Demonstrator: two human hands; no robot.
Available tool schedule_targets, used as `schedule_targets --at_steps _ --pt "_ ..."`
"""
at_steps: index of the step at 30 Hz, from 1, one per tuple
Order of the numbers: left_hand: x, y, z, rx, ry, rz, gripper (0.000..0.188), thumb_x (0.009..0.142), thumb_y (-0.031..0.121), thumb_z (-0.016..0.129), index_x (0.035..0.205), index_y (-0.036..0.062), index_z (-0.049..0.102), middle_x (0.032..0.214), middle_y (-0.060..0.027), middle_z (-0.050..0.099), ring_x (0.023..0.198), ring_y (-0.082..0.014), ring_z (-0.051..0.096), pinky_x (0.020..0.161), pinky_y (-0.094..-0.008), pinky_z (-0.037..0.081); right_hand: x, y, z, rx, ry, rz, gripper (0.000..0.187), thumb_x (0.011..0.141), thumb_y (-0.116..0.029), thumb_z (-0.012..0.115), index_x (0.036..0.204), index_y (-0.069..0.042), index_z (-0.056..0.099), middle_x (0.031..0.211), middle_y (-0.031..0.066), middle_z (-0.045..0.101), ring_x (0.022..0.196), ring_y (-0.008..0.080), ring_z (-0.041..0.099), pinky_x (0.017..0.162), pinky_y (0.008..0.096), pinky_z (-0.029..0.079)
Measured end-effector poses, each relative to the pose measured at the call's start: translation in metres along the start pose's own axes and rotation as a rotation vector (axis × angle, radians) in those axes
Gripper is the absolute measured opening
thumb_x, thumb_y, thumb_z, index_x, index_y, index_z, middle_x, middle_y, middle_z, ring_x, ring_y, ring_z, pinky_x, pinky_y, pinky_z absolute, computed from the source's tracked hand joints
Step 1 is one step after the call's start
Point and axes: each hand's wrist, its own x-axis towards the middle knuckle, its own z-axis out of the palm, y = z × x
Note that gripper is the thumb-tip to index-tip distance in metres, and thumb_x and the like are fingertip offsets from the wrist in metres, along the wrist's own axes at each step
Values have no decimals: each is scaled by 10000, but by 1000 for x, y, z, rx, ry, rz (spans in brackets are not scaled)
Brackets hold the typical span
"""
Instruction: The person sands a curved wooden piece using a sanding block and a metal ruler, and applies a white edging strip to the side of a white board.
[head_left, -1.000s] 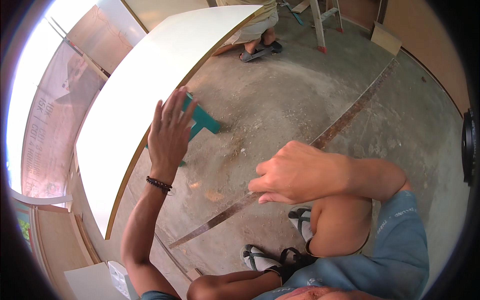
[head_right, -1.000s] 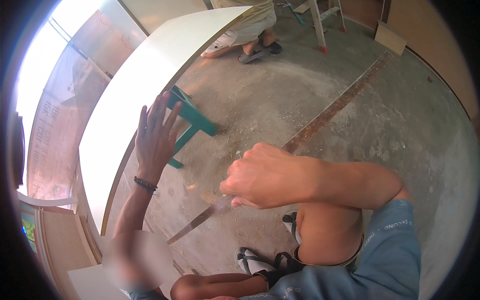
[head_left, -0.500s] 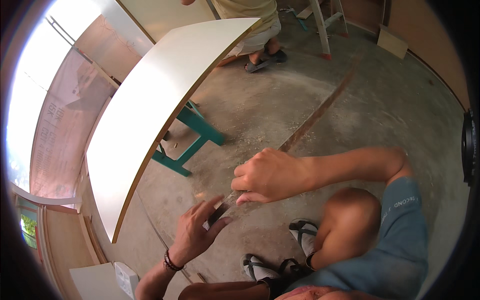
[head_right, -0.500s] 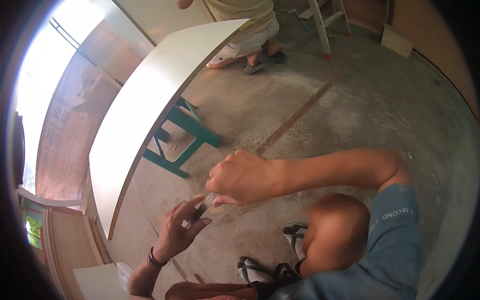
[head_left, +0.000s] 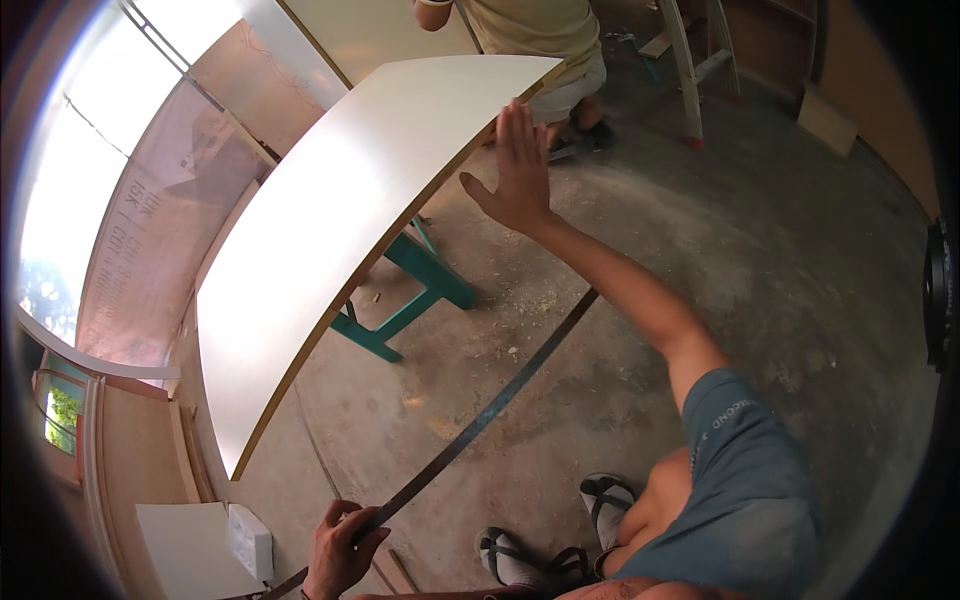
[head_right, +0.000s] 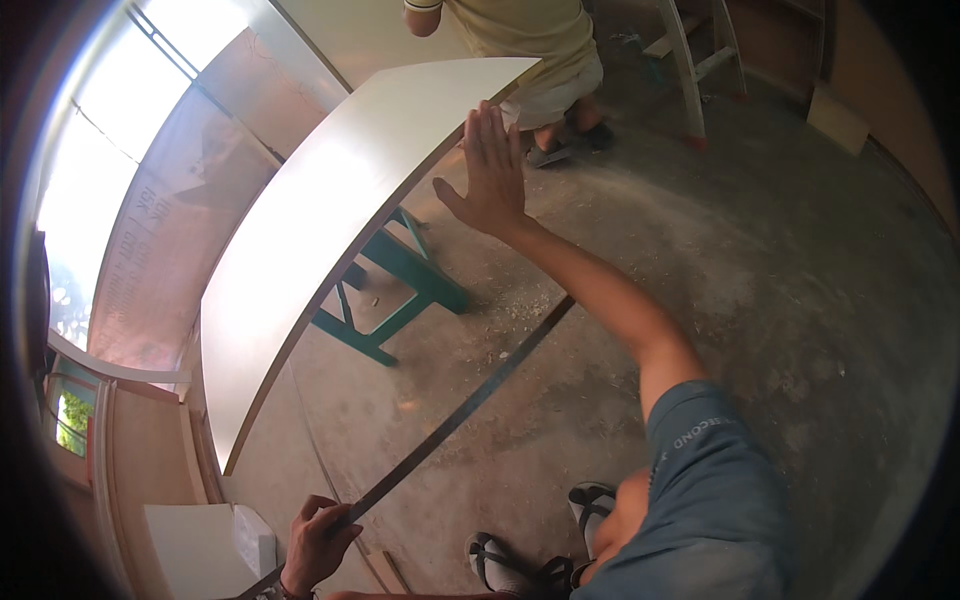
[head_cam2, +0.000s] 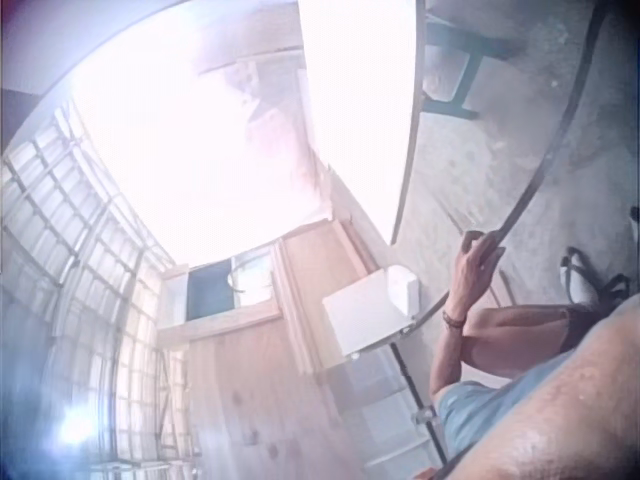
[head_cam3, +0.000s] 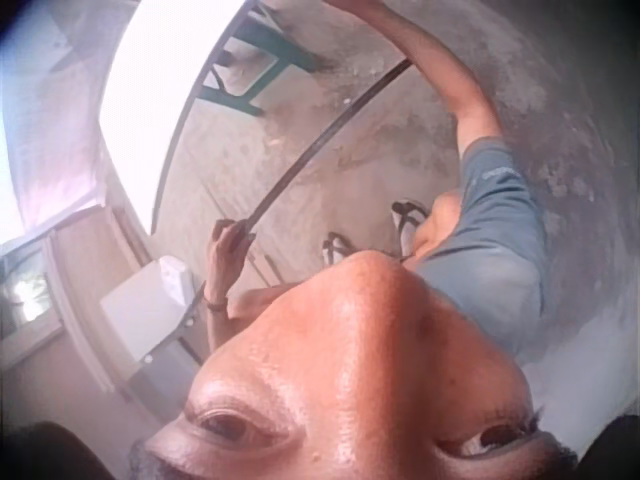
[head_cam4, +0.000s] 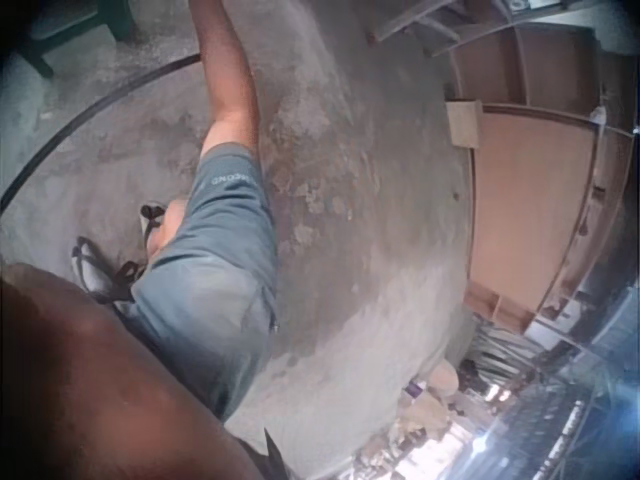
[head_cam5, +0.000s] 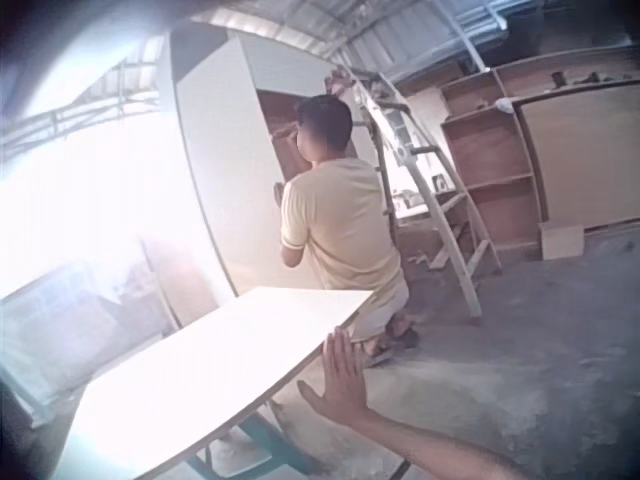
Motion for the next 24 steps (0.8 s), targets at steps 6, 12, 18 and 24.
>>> schedule_targets --at_steps 6,12,18,24 --pt "-4 -4 -11 -16 -41 7 246 947 181 720 1127 14 734 874 -89 639 717 -190 617 638 -321 499 2 21 17 40 197 75 1037 875 -360 688 1621 39 88 1679 285 114 1577 421 95 1241 625 94" --pt "-16 -13 -19 -87 -87 -149 282 897 45 755 1172 0 712 918 -113 622 741 -208 596 649 -330 485 2 37 23 41 214 79 1019 859 -270 686 1630 19 84 1675 287 136 1569 435 119 1225 630 102" --pt "-18 -30 -19 -157 -70 -211 289 899 42 757 1179 -8 706 909 -82 611 745 -172 572 646 -317 471 9 62 22 -22 294 162 1021 845 -225 712 1656 -72 111 1658 326 89 1534 502 125 1205 612 136" --pt "-13 -28 -22 -103 -84 -185 304 901 57 764 1193 -2 708 930 -84 624 770 -168 575 671 -311 476 21 93 19 -159 244 267 1014 831 -196 692 1654 -69 114 1598 375 118 1461 562 169 1158 659 167"
